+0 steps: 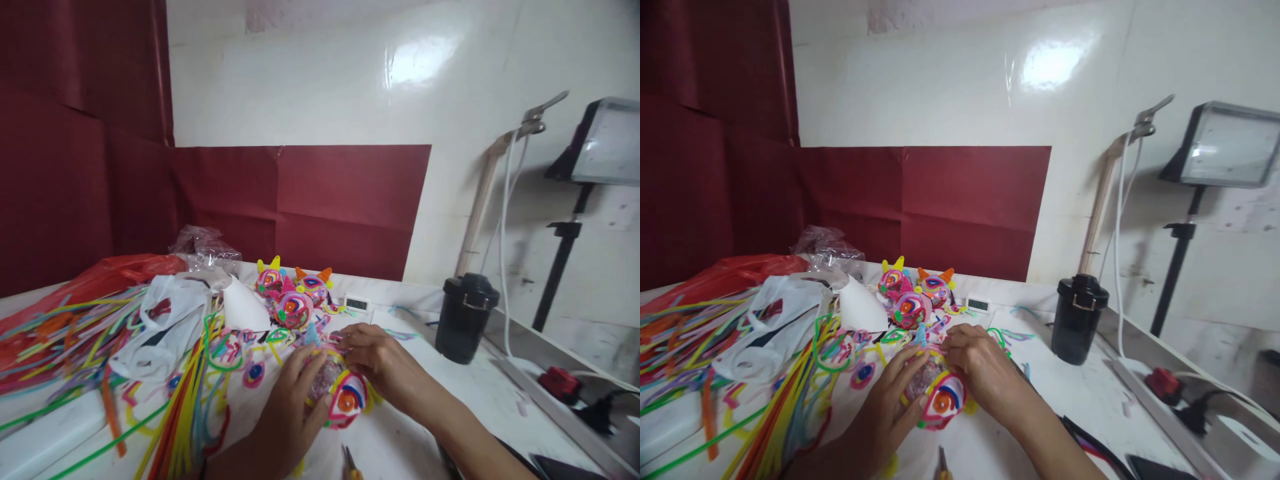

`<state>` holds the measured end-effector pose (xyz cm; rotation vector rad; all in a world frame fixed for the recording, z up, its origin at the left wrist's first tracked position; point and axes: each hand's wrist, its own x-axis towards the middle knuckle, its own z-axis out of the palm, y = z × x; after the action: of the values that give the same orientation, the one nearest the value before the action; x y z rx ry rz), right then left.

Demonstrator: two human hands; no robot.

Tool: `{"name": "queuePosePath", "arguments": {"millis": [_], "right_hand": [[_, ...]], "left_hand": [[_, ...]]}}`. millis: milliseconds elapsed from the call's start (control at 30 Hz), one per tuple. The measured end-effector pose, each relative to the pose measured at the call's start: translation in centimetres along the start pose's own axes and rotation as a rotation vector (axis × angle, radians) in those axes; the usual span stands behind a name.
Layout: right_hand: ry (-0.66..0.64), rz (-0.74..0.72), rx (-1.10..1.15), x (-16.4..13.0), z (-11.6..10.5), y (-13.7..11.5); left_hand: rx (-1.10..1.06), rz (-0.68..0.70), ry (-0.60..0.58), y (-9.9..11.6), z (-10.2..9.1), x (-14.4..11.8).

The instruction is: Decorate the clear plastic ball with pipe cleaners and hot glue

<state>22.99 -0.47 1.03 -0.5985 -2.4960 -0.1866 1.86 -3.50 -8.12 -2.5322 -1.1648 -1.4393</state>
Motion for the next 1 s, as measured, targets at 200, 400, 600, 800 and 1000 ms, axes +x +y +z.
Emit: {"name": "queuePosePath", "arguments": {"millis": [200, 400, 600, 800, 1000], "right_hand": [[0.000, 0.005, -0.021, 0.09, -0.12, -0.18], [0.029, 0.008, 0.031, -0.04, 0.08, -0.02], [0.044, -0.010, 0.058, 0.04, 0.19, 0.01], [0.007, 0.008, 0.013, 0.19, -0.15, -0.40], [0.061, -0.010, 0.028, 0.10, 0.12, -0.30]], "left_hand": [[0.003, 0.027, 0.027, -0.28, 0.17, -0.09], [0.023, 0.056, 0.055, -0.28, 0.09, 0.00], [0.004, 0.039, 0.053, -0.32, 0.29, -0.09], [0.027, 0.048, 0.030, -0.31, 0.09, -0.07], [0.016, 0.034, 0.021, -0.52, 0.45, -0.24]]}}
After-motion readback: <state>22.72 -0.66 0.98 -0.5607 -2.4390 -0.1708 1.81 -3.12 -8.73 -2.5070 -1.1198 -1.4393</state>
